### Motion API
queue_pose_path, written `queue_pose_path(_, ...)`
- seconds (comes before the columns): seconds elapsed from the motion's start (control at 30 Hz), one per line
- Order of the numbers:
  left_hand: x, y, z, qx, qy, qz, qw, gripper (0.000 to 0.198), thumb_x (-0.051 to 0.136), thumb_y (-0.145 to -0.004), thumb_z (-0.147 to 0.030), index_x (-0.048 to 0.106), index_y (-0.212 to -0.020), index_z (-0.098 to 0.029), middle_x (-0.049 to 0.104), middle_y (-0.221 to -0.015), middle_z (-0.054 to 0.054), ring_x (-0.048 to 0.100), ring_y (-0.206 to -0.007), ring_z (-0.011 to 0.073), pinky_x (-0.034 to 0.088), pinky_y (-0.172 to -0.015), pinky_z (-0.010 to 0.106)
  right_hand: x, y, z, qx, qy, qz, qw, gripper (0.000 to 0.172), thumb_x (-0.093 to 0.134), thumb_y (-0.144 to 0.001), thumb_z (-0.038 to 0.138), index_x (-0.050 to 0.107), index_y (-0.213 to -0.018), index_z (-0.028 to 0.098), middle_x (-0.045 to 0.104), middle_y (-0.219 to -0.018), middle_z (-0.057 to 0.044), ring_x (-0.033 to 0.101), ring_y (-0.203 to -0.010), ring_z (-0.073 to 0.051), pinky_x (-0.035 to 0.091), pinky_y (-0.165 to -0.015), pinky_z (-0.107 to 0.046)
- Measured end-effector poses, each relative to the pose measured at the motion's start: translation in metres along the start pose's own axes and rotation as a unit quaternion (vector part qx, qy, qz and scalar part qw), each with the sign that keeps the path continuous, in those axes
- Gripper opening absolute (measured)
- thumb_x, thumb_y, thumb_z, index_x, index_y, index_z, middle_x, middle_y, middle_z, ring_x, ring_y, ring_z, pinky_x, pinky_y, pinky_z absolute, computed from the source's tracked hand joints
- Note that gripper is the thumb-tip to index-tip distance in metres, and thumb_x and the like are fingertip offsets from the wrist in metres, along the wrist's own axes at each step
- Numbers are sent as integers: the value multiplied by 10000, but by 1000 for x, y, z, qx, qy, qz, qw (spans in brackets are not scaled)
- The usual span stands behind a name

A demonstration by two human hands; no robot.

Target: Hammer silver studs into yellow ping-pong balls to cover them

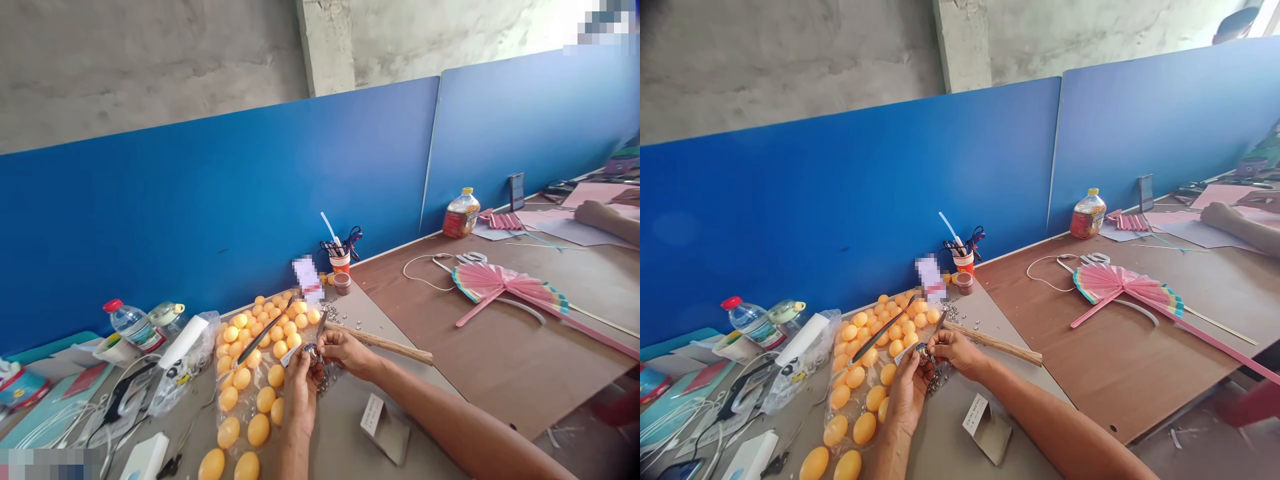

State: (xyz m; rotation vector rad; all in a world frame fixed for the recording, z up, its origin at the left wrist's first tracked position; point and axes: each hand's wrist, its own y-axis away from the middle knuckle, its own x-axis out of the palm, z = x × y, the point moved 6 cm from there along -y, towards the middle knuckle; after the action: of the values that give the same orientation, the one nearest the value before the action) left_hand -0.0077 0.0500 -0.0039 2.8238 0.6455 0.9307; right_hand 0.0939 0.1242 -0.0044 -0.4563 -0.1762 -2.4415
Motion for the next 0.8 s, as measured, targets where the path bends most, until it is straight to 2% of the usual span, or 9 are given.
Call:
queue_pose_path(0.1, 2, 1, -1, 11, -21, 9, 1000, 422, 892, -609, -398, 689, -905, -175, 686, -833, 19, 578, -647, 115, 477, -602, 246, 0, 1, 0, 11, 8, 0, 1000, 290, 817, -579, 352, 641, -699, 156, 576, -612, 36, 452, -561, -82, 337, -582, -235)
queue_pose_path(0.23, 1, 1, -1, 17, -34, 3, 999, 453, 901, -579, -396, 687, -916, -182, 692, -860, 18, 584, -656, 122, 479, -616, 253, 0, 2, 2, 24, 9, -1, 1000, 276, 825, -568, 332, 656, -692, 153, 587, -617, 32, 459, -563, -81, 353, -586, -235)
queue_pose_path(0.5, -3, -1, 2, 27, -47, -11, 998, 444, 885, -604, -410, 698, -940, -188, 700, -936, 40, 603, -711, 142, 503, -663, 277, 1, 3, 4, 28, 25, 29, 999, 286, 834, -589, 365, 662, -665, 149, 598, -590, 25, 459, -552, -83, 357, -577, -231)
queue_pose_path(0.63, -5, -4, 4, 32, -62, -9, 998, 429, 883, -617, -411, 703, -944, -200, 704, -979, 46, 615, -770, 158, 514, -715, 291, 1, 4, 6, 30, 30, 30, 999, 253, 824, -611, 339, 663, -665, 152, 612, -598, 15, 480, -560, -93, 377, -590, -240)
queue_pose_path(0.8, -5, -3, 3, 42, -68, -8, 997, 395, 865, -648, -408, 702, -947, -208, 705, -985, 48, 620, -782, 162, 519, -707, 287, 0, 4, 5, 37, 20, 31, 999, 216, 812, -599, 296, 669, -669, 150, 616, -599, 17, 489, -560, -90, 390, -601, -237)
